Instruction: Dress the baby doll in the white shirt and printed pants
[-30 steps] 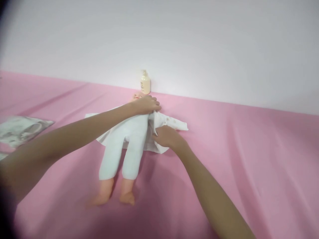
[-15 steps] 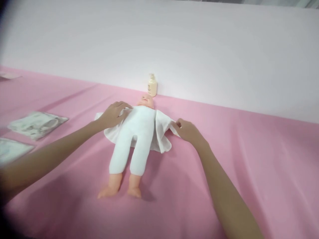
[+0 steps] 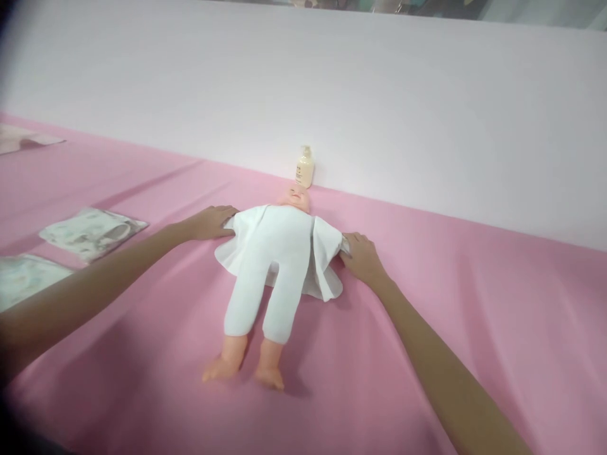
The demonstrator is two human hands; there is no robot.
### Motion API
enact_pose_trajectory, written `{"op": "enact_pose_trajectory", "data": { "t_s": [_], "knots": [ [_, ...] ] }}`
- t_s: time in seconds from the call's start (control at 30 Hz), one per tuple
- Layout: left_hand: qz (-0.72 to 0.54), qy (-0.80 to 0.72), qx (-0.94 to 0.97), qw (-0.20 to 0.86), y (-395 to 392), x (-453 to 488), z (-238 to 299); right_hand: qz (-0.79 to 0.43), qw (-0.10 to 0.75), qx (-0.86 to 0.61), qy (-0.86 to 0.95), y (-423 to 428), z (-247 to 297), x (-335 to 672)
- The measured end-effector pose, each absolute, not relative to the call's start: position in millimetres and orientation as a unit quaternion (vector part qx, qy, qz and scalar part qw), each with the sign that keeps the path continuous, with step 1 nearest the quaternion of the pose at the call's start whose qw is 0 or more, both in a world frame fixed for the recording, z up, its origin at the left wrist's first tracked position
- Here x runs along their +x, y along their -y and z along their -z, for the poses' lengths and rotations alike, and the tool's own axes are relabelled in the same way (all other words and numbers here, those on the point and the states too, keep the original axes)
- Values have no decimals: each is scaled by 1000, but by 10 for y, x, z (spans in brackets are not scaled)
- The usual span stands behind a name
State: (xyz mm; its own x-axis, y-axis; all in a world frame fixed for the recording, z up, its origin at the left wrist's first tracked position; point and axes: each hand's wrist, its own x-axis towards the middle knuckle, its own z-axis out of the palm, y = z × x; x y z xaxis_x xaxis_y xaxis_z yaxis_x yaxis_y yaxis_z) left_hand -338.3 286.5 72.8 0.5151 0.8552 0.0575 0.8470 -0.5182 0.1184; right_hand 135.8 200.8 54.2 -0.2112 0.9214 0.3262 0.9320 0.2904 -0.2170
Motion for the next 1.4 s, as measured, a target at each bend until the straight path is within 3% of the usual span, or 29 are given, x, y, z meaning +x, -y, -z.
{"op": "enact_pose_trajectory", "data": {
  "t_s": [0.17,0.4,0.6,0.8,1.23,1.4],
  "knots": [
    [-68,-492,868,7,-2966,-3238,-792,68,157,-582,795,-2232,-604,1650],
    [-66,-514,855,-14,-3014,-3089,-702,29,136,-603,785,-2368,-496,1787],
    [-195,-506,840,-27,-2319,-3125,-597,140,239,-631,725,-1542,-555,1309],
    [-164,-373,911,64,-1655,-2793,-510,4,228,-551,803,-828,-514,654],
    [-166,-386,904,84,-1472,-2628,-529,-35,222,-548,806,-916,-383,636],
    [-248,-470,845,58,-1544,-2780,-527,-46,294,-576,761,-942,-392,677]
  ]
}}
